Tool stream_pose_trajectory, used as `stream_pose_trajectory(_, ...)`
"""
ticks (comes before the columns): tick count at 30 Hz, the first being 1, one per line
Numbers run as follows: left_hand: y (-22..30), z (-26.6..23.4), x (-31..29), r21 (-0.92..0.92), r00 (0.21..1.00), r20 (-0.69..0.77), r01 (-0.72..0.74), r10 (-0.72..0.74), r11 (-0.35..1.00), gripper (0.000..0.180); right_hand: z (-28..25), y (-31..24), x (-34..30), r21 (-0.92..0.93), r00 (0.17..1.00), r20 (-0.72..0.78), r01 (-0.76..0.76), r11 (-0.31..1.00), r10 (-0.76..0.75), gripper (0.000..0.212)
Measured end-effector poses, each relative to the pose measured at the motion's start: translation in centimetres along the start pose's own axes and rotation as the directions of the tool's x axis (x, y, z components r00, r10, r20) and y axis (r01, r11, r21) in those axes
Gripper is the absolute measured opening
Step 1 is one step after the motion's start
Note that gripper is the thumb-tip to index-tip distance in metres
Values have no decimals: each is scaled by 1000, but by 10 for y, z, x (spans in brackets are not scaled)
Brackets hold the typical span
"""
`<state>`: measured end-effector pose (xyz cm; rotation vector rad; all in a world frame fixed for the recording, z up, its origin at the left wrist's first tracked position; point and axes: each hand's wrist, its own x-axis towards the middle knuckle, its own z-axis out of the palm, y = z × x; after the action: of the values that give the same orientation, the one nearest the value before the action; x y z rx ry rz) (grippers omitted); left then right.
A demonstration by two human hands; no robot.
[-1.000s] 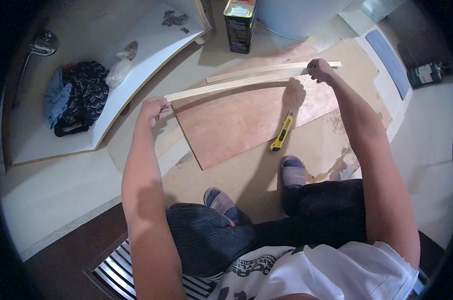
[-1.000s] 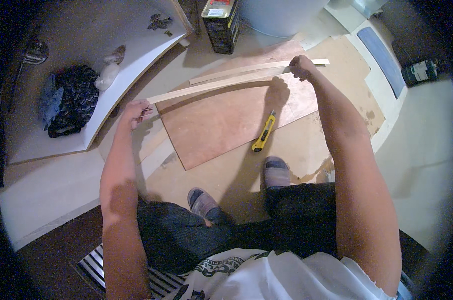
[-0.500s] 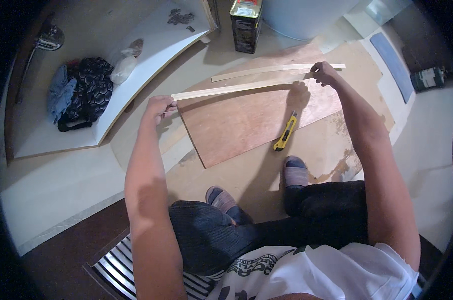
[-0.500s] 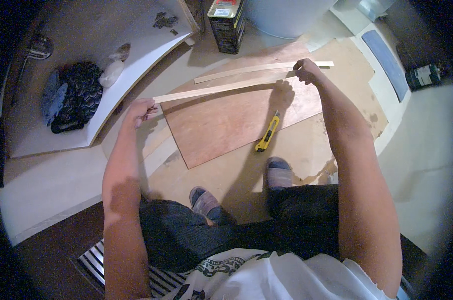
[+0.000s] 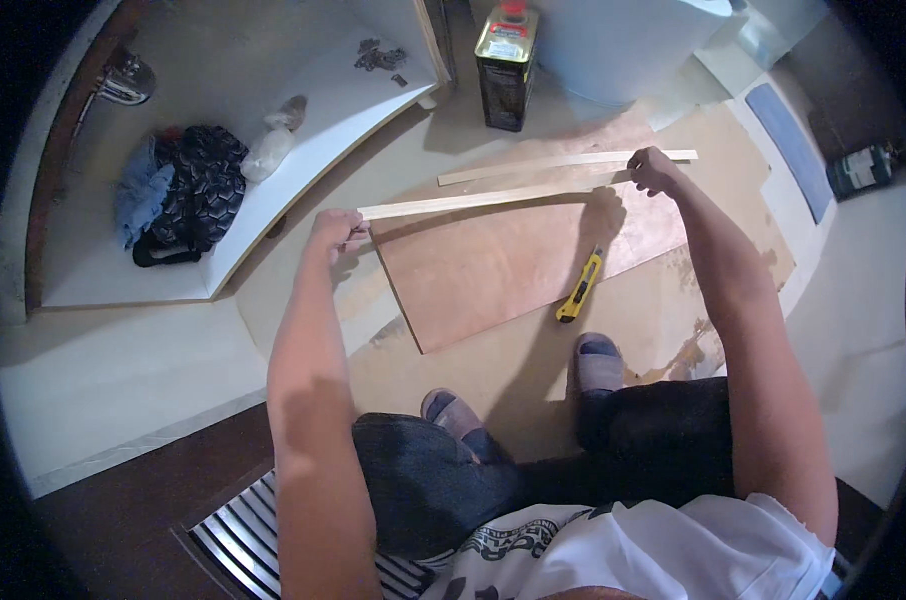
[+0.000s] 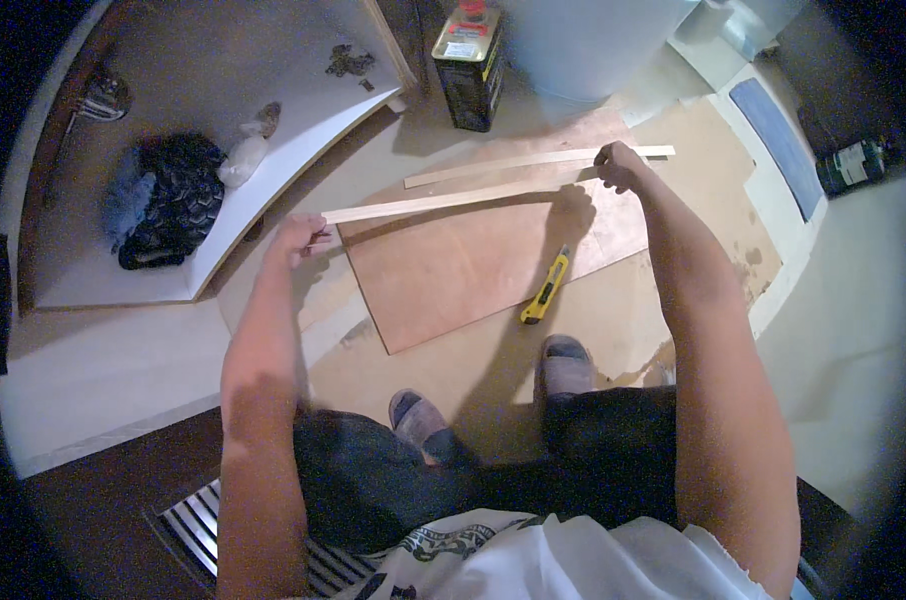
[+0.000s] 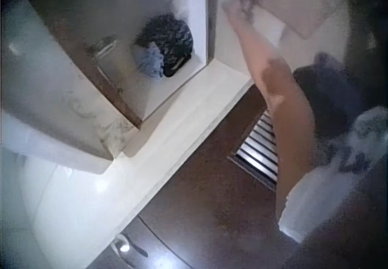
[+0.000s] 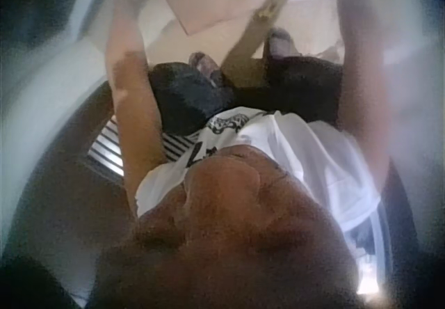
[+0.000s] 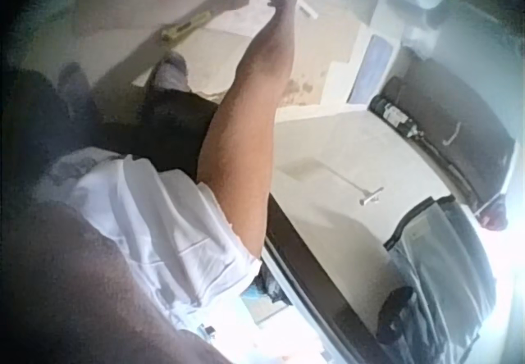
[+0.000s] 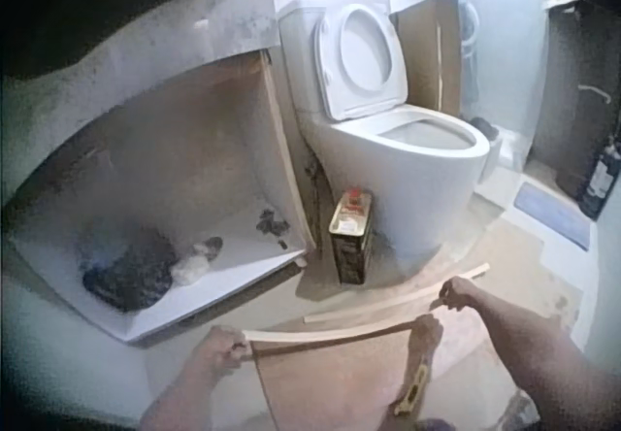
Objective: The person cuts thin wooden strips with a utility knife and repeatedly fits them into a curved recess in a bathroom vanity. The person measures, cuts, and tests the fit of each strip multiple times.
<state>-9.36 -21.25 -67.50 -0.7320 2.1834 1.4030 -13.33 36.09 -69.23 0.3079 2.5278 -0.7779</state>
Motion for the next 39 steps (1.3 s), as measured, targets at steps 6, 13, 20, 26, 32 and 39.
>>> stream_pose_trajectory(6, 5, -3, -11, 0, 1000, 5, -3, 3, 1000, 16, -2, 0, 0, 23, 1000, 26, 6, 1000, -6, 21)
stream_pose_trajectory(13, 2, -11, -1, 47, 1000, 8, 22, -22, 999, 15, -1, 4, 5, 43, 999, 31, 4, 999, -5, 20)
stream_pose_trajectory(20, -6, -15, 2, 123, 998, 64, -21, 13, 992, 14, -1, 7, 6, 93, 994, 66, 81, 992, -88, 22)
stream_pose_trajectory(26, -8, -17, 5, 270, 976, 195, 42, -98, 962, 16, -5, 4, -4, 46, 1000, 15, 22, 999, -23, 23)
stream_pose_trajectory(32, -46, -16, 16, 563, 993, 63, 49, -102, 825, 38, -5, 24, -7, -605, 974, 116, -87, 791, 196, 31)
stream_pose_trajectory(39, -43, -38, 21, 380, 995, -81, -20, 54, 925, 41, 2, 19, -3, -390, 998, 70, 33, 920, -6, 43)
